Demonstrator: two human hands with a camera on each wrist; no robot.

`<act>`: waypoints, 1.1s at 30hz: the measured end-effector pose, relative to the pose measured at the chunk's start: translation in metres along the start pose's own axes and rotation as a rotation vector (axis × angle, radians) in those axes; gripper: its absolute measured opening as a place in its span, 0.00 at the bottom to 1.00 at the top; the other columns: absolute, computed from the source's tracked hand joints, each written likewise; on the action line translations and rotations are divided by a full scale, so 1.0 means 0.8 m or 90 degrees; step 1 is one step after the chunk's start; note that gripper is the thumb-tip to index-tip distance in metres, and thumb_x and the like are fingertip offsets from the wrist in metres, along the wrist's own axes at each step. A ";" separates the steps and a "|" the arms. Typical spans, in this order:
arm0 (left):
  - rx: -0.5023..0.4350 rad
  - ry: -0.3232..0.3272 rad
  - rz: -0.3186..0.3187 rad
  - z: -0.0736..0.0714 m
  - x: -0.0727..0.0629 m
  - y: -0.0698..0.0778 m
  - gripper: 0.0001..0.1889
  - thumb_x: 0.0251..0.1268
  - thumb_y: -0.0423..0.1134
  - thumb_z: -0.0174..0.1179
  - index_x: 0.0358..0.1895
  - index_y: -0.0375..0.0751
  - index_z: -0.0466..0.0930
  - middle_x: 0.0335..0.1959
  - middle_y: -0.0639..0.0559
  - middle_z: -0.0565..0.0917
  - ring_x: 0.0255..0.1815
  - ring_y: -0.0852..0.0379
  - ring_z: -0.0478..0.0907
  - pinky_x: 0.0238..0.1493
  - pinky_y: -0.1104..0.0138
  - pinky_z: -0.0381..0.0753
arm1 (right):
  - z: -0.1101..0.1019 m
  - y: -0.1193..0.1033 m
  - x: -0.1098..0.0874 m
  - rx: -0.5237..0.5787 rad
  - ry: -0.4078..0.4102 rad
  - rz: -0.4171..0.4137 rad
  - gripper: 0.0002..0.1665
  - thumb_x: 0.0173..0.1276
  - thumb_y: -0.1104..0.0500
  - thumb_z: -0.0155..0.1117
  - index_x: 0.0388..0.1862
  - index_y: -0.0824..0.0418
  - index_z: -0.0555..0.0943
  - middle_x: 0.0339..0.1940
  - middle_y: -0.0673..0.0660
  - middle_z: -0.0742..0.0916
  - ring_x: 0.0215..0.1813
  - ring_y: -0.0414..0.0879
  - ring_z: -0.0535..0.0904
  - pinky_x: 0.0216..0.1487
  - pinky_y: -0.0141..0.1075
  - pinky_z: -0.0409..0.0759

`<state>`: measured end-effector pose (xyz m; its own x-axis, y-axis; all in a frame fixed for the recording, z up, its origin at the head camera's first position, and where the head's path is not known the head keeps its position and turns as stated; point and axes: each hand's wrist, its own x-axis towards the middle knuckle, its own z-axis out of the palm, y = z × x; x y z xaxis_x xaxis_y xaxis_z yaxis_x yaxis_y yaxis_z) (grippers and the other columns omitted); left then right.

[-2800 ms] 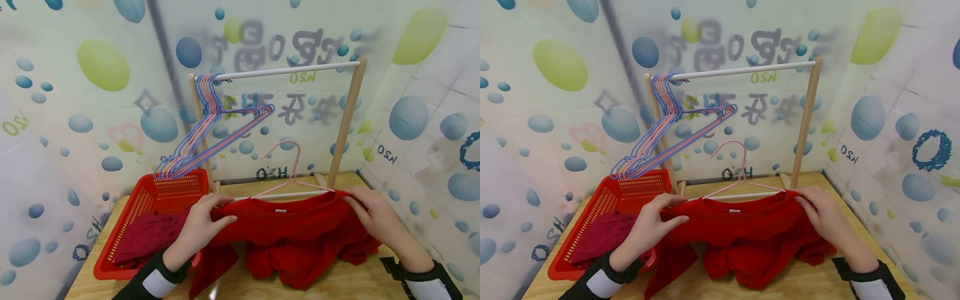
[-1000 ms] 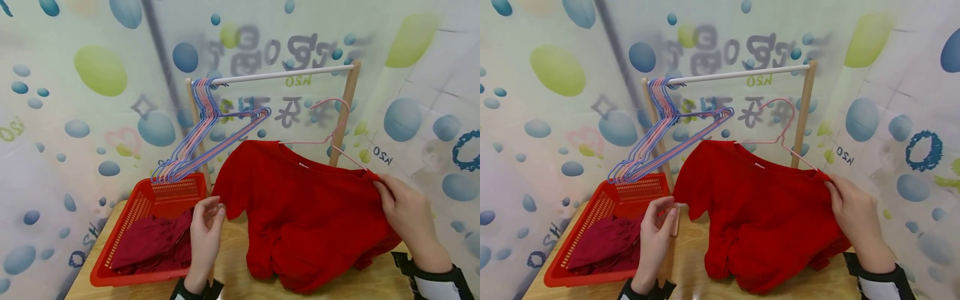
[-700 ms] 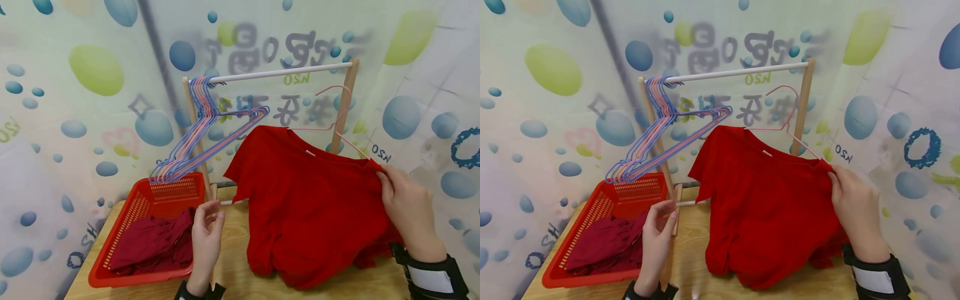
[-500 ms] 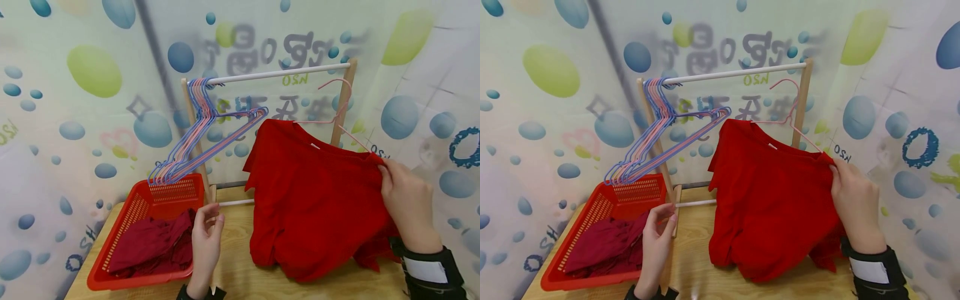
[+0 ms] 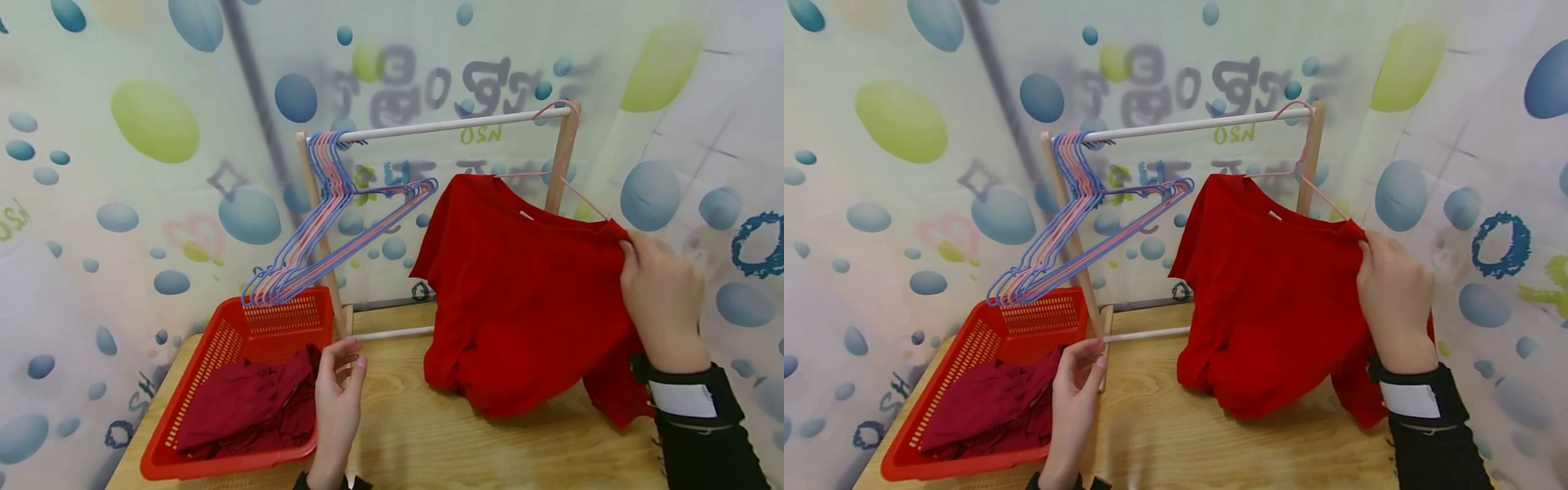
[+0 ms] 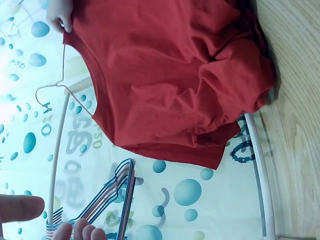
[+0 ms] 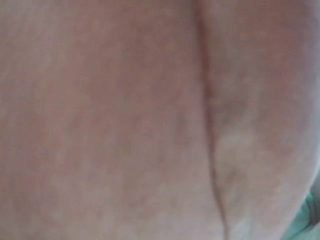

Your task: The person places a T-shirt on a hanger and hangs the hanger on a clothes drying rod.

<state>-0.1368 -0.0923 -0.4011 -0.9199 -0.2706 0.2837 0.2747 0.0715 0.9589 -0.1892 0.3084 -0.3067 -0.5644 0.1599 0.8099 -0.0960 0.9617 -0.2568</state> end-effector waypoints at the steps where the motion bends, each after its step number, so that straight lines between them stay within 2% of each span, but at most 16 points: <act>1: 0.001 0.001 0.000 0.000 0.000 0.000 0.14 0.74 0.28 0.60 0.58 0.32 0.77 0.54 0.40 0.81 0.52 0.55 0.77 0.51 0.70 0.75 | 0.000 -0.001 0.004 -0.003 -0.005 0.005 0.16 0.80 0.64 0.55 0.55 0.76 0.80 0.42 0.82 0.84 0.41 0.79 0.79 0.34 0.69 0.75; 8: 0.007 0.002 -0.006 -0.002 0.003 -0.004 0.13 0.74 0.28 0.60 0.58 0.33 0.77 0.54 0.40 0.82 0.53 0.53 0.77 0.51 0.69 0.75 | -0.002 -0.005 0.033 -0.023 -0.045 0.025 0.18 0.82 0.60 0.52 0.54 0.75 0.80 0.39 0.81 0.84 0.37 0.79 0.78 0.32 0.68 0.75; 13: 0.010 0.002 -0.012 -0.004 0.004 -0.005 0.13 0.73 0.27 0.60 0.58 0.33 0.77 0.54 0.38 0.82 0.53 0.53 0.77 0.51 0.69 0.75 | -0.001 -0.008 0.046 -0.015 -0.037 0.010 0.19 0.82 0.60 0.52 0.54 0.75 0.82 0.40 0.81 0.85 0.38 0.79 0.78 0.33 0.69 0.75; 17: 0.013 0.003 -0.018 -0.005 0.004 -0.005 0.14 0.73 0.27 0.60 0.58 0.34 0.77 0.55 0.39 0.82 0.53 0.54 0.77 0.51 0.70 0.75 | 0.001 -0.012 0.050 -0.014 -0.038 0.000 0.19 0.81 0.61 0.52 0.56 0.74 0.83 0.45 0.80 0.86 0.41 0.78 0.80 0.37 0.70 0.76; 22: 0.013 0.004 -0.025 -0.005 0.004 -0.004 0.13 0.73 0.27 0.60 0.58 0.34 0.77 0.54 0.40 0.82 0.52 0.56 0.77 0.51 0.70 0.76 | 0.000 -0.015 0.051 -0.023 -0.064 -0.009 0.18 0.80 0.63 0.52 0.57 0.75 0.82 0.44 0.80 0.86 0.41 0.78 0.80 0.39 0.69 0.77; 27: 0.011 0.003 -0.032 -0.007 0.003 -0.004 0.13 0.73 0.27 0.59 0.58 0.34 0.77 0.54 0.41 0.82 0.53 0.53 0.77 0.51 0.70 0.76 | 0.002 -0.014 0.050 -0.014 -0.080 -0.006 0.18 0.79 0.64 0.53 0.57 0.76 0.82 0.46 0.80 0.85 0.42 0.78 0.79 0.42 0.70 0.77; 29: 0.009 0.003 -0.032 -0.009 0.003 -0.005 0.13 0.73 0.27 0.59 0.58 0.33 0.77 0.54 0.43 0.82 0.53 0.52 0.77 0.51 0.70 0.76 | 0.004 -0.014 0.050 -0.012 -0.085 -0.008 0.18 0.79 0.65 0.53 0.57 0.76 0.82 0.46 0.81 0.85 0.42 0.78 0.79 0.42 0.71 0.77; 33: 0.008 0.007 -0.034 -0.013 0.002 -0.006 0.13 0.74 0.27 0.59 0.58 0.32 0.76 0.53 0.44 0.82 0.52 0.56 0.77 0.51 0.71 0.77 | 0.005 -0.014 0.049 -0.007 -0.102 -0.008 0.18 0.79 0.64 0.54 0.57 0.76 0.81 0.45 0.81 0.85 0.40 0.79 0.79 0.39 0.71 0.77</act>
<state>-0.1369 -0.1032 -0.4050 -0.9299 -0.2851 0.2323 0.2217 0.0694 0.9726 -0.2135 0.3031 -0.2746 -0.6865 0.1107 0.7186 -0.0958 0.9659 -0.2404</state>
